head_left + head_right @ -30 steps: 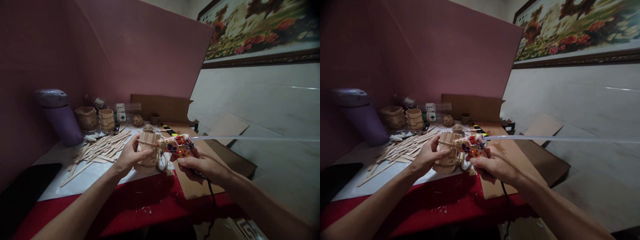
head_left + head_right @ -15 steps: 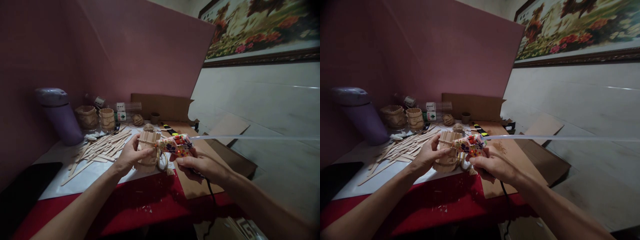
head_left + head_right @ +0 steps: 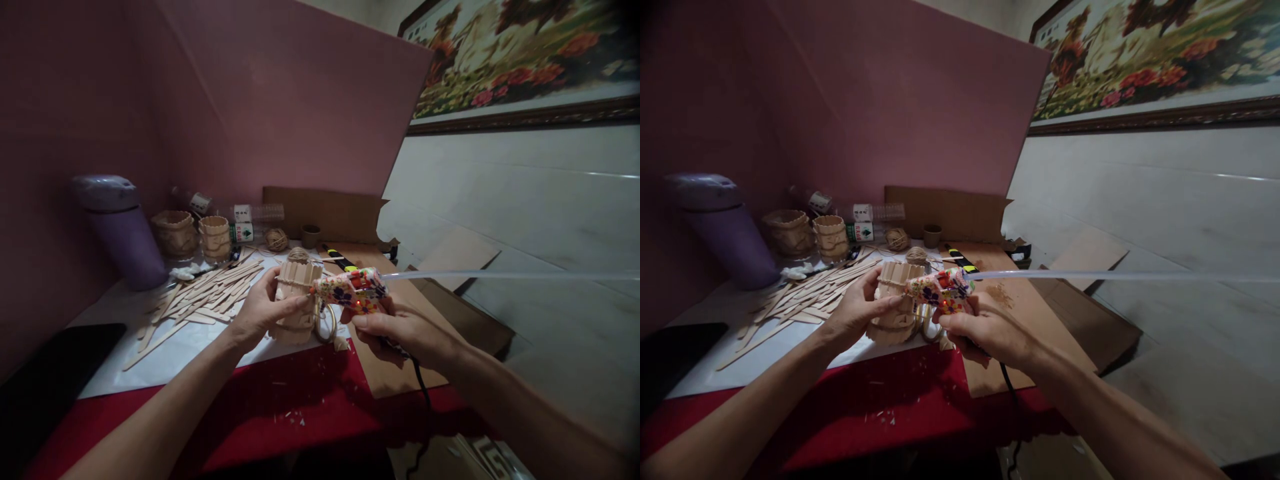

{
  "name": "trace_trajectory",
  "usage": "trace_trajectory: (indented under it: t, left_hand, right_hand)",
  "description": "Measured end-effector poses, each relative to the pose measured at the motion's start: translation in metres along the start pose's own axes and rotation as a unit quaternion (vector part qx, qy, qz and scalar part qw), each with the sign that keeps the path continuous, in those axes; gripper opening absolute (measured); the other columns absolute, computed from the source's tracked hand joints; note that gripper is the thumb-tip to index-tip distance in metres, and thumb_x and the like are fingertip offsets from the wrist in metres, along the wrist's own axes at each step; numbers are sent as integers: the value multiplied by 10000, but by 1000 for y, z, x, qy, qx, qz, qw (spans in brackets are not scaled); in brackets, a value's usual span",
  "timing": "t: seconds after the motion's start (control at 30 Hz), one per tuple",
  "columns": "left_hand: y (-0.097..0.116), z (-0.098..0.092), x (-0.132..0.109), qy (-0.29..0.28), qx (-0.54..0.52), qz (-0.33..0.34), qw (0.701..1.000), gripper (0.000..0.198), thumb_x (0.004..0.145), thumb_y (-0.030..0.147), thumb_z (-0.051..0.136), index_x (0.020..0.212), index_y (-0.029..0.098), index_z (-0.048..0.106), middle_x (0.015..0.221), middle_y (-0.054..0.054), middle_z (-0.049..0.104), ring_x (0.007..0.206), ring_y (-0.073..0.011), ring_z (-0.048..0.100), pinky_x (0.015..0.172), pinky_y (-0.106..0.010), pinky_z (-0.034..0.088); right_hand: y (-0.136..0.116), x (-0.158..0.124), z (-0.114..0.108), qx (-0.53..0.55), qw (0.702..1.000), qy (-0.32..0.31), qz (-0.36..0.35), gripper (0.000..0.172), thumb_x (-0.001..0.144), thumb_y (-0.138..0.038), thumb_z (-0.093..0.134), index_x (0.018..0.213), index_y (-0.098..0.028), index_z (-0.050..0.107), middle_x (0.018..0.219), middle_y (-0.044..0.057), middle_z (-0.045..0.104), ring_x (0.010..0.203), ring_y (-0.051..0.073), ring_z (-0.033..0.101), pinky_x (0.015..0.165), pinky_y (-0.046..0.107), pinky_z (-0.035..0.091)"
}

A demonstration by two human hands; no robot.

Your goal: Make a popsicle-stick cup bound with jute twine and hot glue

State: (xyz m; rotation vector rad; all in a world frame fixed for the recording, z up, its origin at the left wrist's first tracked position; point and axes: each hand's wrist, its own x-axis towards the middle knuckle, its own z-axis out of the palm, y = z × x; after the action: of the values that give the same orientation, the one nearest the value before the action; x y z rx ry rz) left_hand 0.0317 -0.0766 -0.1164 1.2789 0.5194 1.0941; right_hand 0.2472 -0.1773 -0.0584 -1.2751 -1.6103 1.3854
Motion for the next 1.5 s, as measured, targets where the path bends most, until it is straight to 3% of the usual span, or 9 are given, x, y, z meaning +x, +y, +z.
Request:
trace_trajectory:
  t: [0.23, 0.9, 1.2, 1.5]
  left_hand:
    - [4, 3, -1, 4, -4, -3, 1000, 609, 603, 314, 901, 1112, 169, 600, 1048, -89, 715, 913, -224, 676, 799, -325, 547]
    - [1, 1, 0, 7, 7, 3, 1000, 623, 604, 341, 899, 1124, 184, 597, 1058, -80, 717, 937, -232, 668, 813, -319, 531]
    - [1, 0, 0, 8, 12, 4, 1000, 619, 605, 350, 892, 1127, 189, 602, 1022, -78, 715, 922, -239, 668, 787, -324, 527]
    - [3, 1, -1, 7, 11, 0, 1000, 598, 607, 345, 894, 1106, 182, 608, 1052, -82, 713, 914, -227, 666, 785, -315, 529]
  right_hand:
    - [-1, -1, 2, 0, 1000, 17, -1, 288, 802, -443, 607, 689, -197, 509, 457, -83, 424, 360, 53, 361, 321, 181, 264]
    - [-2, -1, 3, 2, 1000, 7, 1, 349, 811, -476, 612, 639, -206, 473, 438, -79, 414, 348, 57, 360, 323, 191, 253]
    - [-3, -1, 5, 24, 999, 27, -5, 295, 796, -433, 614, 663, -198, 495, 456, -80, 425, 338, 57, 367, 305, 191, 257]
    - [0, 0, 4, 8, 1000, 3, -3, 320, 828, -444, 587, 646, -203, 480, 457, -76, 434, 344, 54, 360, 317, 190, 253]
